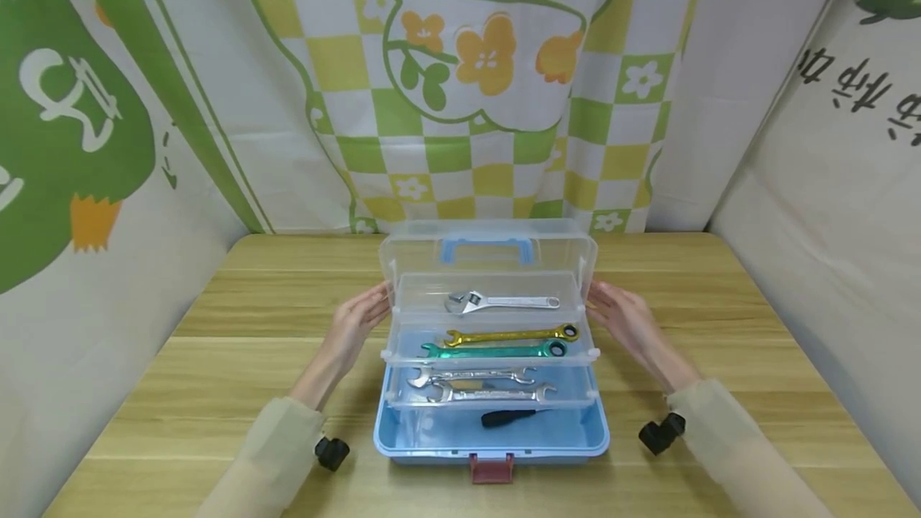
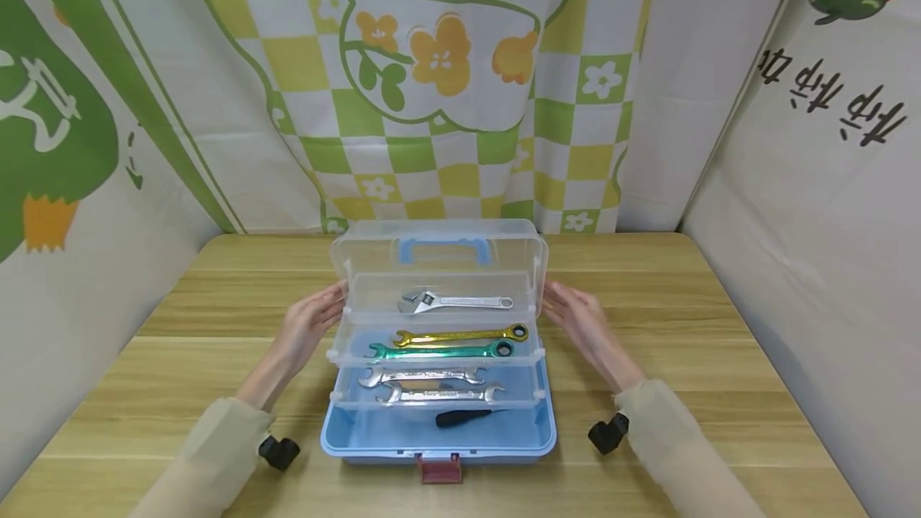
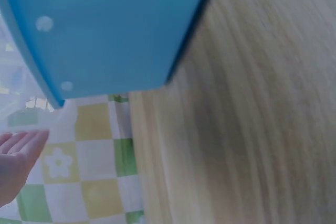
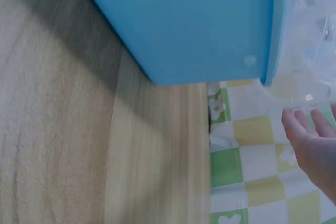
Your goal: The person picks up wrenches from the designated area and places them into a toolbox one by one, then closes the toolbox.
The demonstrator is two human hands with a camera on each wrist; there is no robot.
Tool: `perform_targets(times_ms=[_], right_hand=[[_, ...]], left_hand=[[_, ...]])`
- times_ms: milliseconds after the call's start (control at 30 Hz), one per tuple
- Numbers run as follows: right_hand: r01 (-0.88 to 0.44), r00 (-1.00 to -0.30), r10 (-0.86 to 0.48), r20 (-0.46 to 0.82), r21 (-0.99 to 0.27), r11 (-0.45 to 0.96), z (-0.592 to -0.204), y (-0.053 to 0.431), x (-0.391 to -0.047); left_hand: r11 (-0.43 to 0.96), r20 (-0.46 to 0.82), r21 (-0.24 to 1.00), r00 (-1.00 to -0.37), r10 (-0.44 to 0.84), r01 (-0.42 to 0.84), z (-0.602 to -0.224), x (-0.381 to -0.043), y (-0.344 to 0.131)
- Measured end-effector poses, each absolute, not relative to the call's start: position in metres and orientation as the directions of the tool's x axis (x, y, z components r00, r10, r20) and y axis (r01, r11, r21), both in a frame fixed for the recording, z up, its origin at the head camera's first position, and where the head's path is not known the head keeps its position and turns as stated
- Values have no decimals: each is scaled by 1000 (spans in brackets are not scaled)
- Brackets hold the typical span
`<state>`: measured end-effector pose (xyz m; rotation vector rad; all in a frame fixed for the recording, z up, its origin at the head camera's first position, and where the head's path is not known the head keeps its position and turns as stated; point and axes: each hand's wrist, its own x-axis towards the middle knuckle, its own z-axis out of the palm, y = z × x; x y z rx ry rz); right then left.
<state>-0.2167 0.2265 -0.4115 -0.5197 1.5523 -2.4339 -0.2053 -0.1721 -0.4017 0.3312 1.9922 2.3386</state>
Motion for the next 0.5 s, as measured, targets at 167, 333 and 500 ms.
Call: perform_targets(times_ms=[167, 333, 500], right_hand=[[-60, -906, -353, 232, -899, -435, -406, 225, -209], [-114, -916, -319, 242, -921, -371, -397, 224, -200], [-145, -918, -309, 249, -935, -322, -389, 223, -188]], left_hand=[[-119, 188, 979, -953, 238, 163, -394, -197, -173], [-90, 180, 982, -954, 241, 163, -388, -191, -173], [-43, 171, 985, -959, 225, 165, -382, -182, -173]])
